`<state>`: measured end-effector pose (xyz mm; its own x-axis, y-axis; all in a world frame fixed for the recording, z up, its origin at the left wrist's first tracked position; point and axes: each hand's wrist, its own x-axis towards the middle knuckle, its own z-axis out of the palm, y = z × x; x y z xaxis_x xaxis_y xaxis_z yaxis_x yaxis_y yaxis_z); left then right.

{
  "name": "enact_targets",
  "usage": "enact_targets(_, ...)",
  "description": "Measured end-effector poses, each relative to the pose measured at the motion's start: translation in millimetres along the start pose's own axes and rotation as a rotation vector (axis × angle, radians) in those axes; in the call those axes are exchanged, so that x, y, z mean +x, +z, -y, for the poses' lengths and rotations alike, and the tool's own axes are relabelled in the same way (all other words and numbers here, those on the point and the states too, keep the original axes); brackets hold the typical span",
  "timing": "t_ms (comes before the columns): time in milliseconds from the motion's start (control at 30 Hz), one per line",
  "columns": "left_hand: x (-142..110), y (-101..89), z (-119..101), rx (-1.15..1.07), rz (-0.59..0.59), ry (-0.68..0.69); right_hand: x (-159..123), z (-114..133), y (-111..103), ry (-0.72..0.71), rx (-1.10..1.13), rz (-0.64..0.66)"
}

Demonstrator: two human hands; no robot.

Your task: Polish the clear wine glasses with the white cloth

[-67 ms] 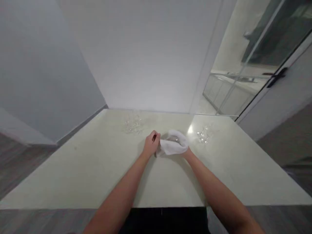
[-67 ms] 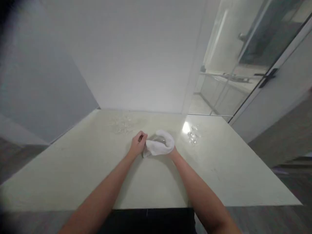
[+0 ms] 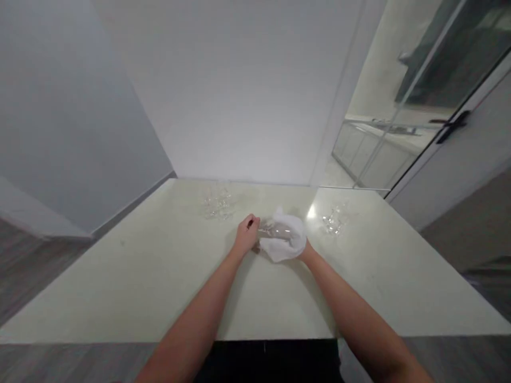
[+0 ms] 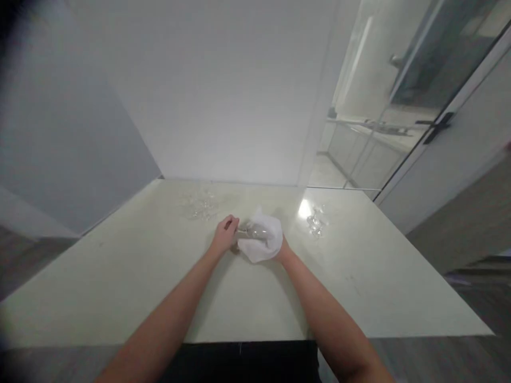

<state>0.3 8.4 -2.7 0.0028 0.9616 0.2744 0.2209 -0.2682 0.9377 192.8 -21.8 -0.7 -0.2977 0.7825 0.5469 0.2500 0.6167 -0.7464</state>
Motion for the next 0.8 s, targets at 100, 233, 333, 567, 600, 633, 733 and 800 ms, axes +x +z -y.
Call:
enact_targets(100, 5, 0.8, 3, -0.122, 0.078, -0.250, -3, -2, 0, -0.059, -0.053, -0.006)
enact_targets(233, 3, -1.5, 0, -0.261, 0.163, -0.475, -8, 5, 3, -0.088, -0.042, -0.083)
enact_targets(333, 0, -2.6, -3, -0.352, 0.182, -0.530, -4, 10, 5, -0.018, 0.109, -0.108)
enact_targets(567, -1, 5.2, -3, -0.396, 0.189, -0.496, 9, 7, 8, 0.154, 0.574, -0.367)
enact_targets(600, -1, 5.9, -4, -0.377, 0.159, -0.447, 9, 7, 8, 0.191, 0.613, -0.344)
enact_targets(633, -1, 5.9, -5, -0.348, 0.129, -0.386, 8, 7, 8, 0.229, 0.623, -0.278)
enact_targets(733, -3, 2.6, -10, -0.220, 0.093, -0.170, 5, 3, 8, 0.285, 0.550, -0.040)
enact_targets(800, -5, -1.1, -14, -0.129, 0.113, -0.021, 2, -2, 7, 0.282, 0.472, 0.028)
